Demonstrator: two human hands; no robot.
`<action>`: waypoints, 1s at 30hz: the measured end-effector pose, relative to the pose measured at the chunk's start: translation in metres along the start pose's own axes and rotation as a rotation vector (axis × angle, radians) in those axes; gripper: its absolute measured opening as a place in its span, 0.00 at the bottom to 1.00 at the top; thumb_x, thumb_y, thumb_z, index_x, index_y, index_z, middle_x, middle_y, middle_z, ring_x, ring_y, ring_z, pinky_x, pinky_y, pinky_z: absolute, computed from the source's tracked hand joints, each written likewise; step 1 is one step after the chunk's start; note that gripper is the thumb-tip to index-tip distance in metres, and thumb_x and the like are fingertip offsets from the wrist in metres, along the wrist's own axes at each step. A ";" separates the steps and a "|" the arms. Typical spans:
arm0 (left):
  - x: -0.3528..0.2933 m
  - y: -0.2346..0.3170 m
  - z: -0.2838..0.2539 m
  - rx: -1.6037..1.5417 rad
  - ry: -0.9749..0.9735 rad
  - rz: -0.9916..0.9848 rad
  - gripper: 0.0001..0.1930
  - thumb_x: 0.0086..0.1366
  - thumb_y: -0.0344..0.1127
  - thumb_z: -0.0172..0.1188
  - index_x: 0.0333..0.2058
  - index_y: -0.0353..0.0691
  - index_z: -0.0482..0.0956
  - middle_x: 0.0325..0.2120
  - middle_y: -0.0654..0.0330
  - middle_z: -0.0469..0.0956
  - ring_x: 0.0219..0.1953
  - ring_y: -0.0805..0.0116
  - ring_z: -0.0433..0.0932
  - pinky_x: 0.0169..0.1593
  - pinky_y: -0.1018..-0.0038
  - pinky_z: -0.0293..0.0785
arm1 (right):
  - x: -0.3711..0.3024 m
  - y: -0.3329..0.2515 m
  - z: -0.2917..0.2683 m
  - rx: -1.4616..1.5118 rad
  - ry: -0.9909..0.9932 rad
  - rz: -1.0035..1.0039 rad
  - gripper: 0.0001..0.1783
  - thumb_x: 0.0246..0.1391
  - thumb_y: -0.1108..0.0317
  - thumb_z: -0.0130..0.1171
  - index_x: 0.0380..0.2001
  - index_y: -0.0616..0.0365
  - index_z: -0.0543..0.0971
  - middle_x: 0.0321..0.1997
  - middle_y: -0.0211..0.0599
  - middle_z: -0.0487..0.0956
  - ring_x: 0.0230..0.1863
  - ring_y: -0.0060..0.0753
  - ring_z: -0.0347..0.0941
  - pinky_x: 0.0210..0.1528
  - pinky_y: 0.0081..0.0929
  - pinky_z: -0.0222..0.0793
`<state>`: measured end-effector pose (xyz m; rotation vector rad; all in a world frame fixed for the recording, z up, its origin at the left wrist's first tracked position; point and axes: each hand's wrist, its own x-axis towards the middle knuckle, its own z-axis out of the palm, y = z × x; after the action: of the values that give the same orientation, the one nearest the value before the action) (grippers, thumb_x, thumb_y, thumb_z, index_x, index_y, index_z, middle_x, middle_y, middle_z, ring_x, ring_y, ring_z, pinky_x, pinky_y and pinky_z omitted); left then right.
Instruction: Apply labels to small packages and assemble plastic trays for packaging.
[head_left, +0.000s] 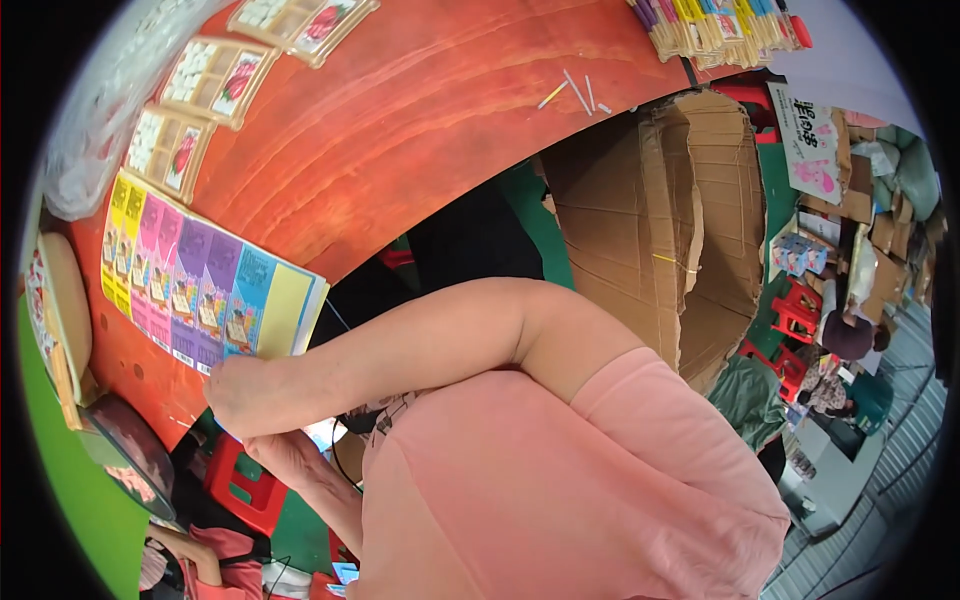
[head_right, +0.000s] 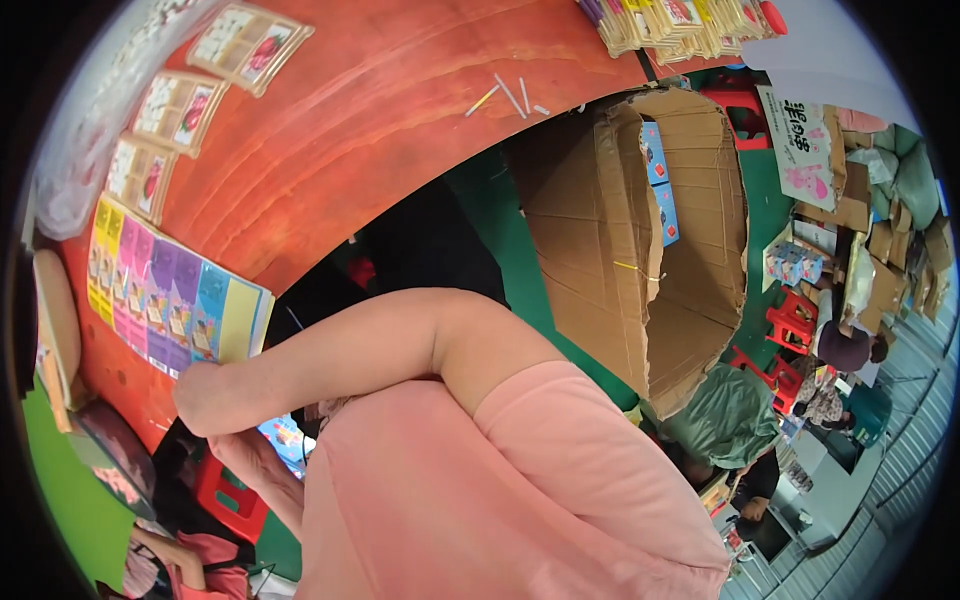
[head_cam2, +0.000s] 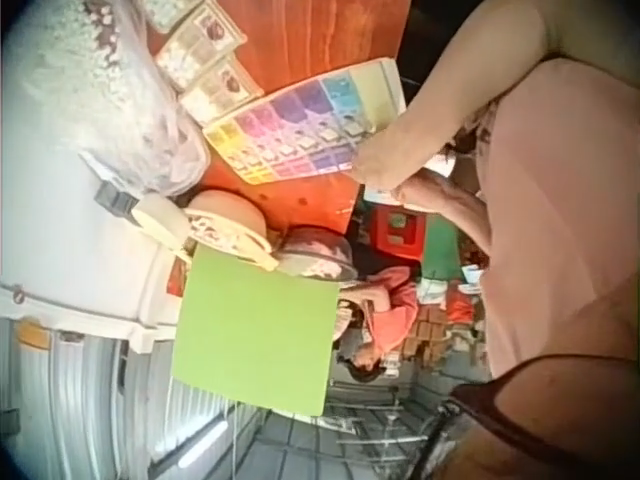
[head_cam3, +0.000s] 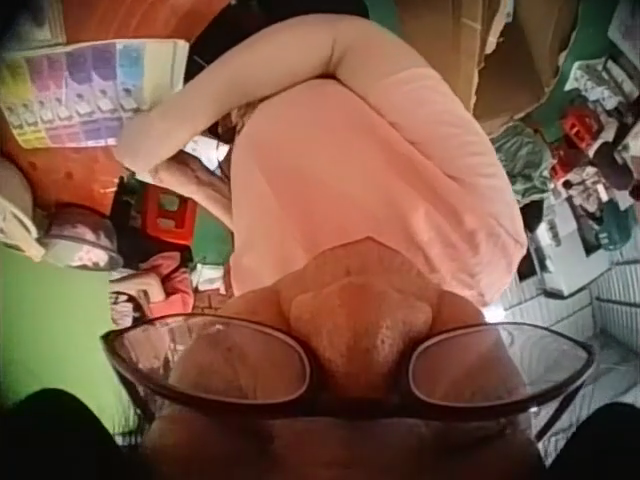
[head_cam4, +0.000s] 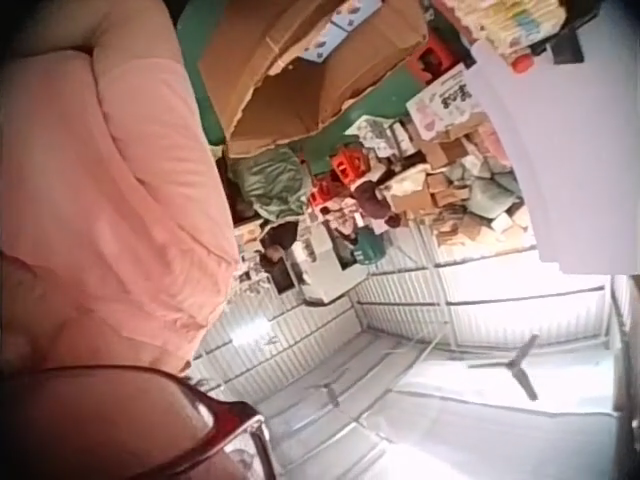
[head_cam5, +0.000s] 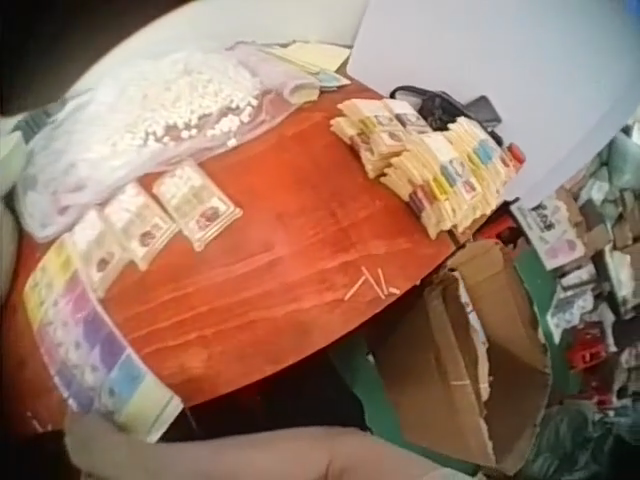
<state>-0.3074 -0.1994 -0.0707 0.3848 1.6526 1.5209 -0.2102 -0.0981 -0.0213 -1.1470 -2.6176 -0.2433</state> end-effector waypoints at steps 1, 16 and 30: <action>-0.003 0.006 0.001 0.001 0.009 0.021 0.10 0.68 0.28 0.59 0.45 0.31 0.77 0.43 0.58 0.79 0.44 0.71 0.79 0.51 0.71 0.76 | 0.000 -0.001 -0.001 0.285 0.000 0.018 0.04 0.32 0.67 0.64 0.15 0.53 0.85 0.19 0.38 0.82 0.24 0.39 0.79 0.23 0.41 0.73; -0.019 0.018 0.058 -0.295 0.093 -0.065 0.09 0.63 0.22 0.63 0.43 0.32 0.81 0.34 0.67 0.80 0.33 0.83 0.74 0.37 0.85 0.68 | 0.015 0.081 0.009 1.061 -0.243 -0.355 0.05 0.57 0.74 0.57 0.34 0.67 0.76 0.38 0.45 0.75 0.41 0.50 0.74 0.42 0.38 0.72; -0.014 0.018 0.052 0.102 0.133 0.271 0.03 0.63 0.20 0.63 0.35 0.28 0.82 0.31 0.67 0.78 0.30 0.84 0.72 0.35 0.84 0.70 | 0.027 0.058 -0.014 0.629 -0.310 -0.534 0.07 0.47 0.78 0.59 0.32 0.66 0.75 0.34 0.45 0.74 0.38 0.50 0.78 0.39 0.39 0.77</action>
<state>-0.2660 -0.1707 -0.0444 0.5946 1.8455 1.6938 -0.1821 -0.0440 0.0030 -0.2859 -2.8783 0.6663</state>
